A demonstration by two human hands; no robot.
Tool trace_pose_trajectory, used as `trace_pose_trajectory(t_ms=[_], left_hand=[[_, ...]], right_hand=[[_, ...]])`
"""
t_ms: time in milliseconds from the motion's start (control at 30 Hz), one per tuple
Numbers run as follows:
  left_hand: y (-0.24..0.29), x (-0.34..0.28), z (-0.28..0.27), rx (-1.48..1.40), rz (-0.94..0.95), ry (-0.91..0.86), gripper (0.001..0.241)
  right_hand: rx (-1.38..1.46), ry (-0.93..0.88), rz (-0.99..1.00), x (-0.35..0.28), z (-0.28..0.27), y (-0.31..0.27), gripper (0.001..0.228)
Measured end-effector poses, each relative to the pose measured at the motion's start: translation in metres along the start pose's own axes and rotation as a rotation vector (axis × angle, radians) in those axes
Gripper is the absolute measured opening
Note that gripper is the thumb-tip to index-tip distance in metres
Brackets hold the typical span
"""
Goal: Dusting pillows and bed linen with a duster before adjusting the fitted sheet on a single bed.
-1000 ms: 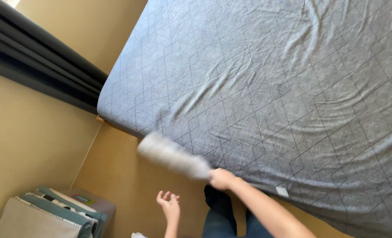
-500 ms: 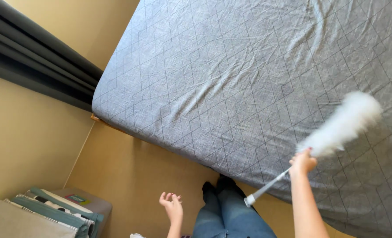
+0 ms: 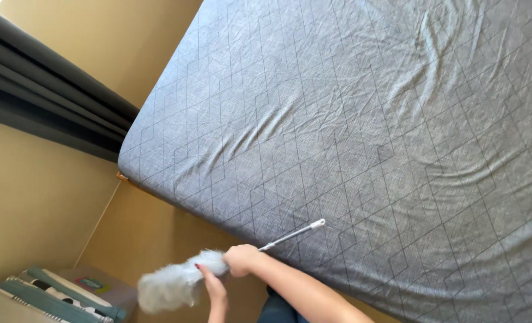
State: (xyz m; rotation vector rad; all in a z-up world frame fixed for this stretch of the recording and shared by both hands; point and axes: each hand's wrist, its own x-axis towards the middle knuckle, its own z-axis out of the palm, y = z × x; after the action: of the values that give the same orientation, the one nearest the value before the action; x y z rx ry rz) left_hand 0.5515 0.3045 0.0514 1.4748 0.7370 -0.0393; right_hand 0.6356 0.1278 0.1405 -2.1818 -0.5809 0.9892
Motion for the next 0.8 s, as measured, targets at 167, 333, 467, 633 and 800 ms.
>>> trace_pose_trajectory(t_ms=[167, 333, 467, 633, 800], left_hand=[[0.058, 0.003, 0.056, -0.075, -0.052, 0.076, 0.053], [0.132, 0.024, 0.142, 0.239, 0.624, -0.173, 0.035], [0.207, 0.018, 0.187, 0.293, 0.779, -0.205, 0.028], [0.218, -0.020, 0.227, 0.760, 1.181, -0.645, 0.044], [0.127, -0.049, 0.245, 1.041, 1.028, -1.292, 0.029]], right_hand=[[0.092, 0.277, -0.075, -0.051, 0.012, 0.012, 0.025], [0.536, 0.778, -0.032, -0.146, -0.013, 0.051, 0.039], [0.633, 1.019, 0.246, -0.166, 0.055, 0.167, 0.022], [0.524, 1.003, 0.552, -0.192, 0.078, 0.217, 0.021], [-0.078, 0.982, 0.666, -0.163, 0.181, 0.309, 0.023]])
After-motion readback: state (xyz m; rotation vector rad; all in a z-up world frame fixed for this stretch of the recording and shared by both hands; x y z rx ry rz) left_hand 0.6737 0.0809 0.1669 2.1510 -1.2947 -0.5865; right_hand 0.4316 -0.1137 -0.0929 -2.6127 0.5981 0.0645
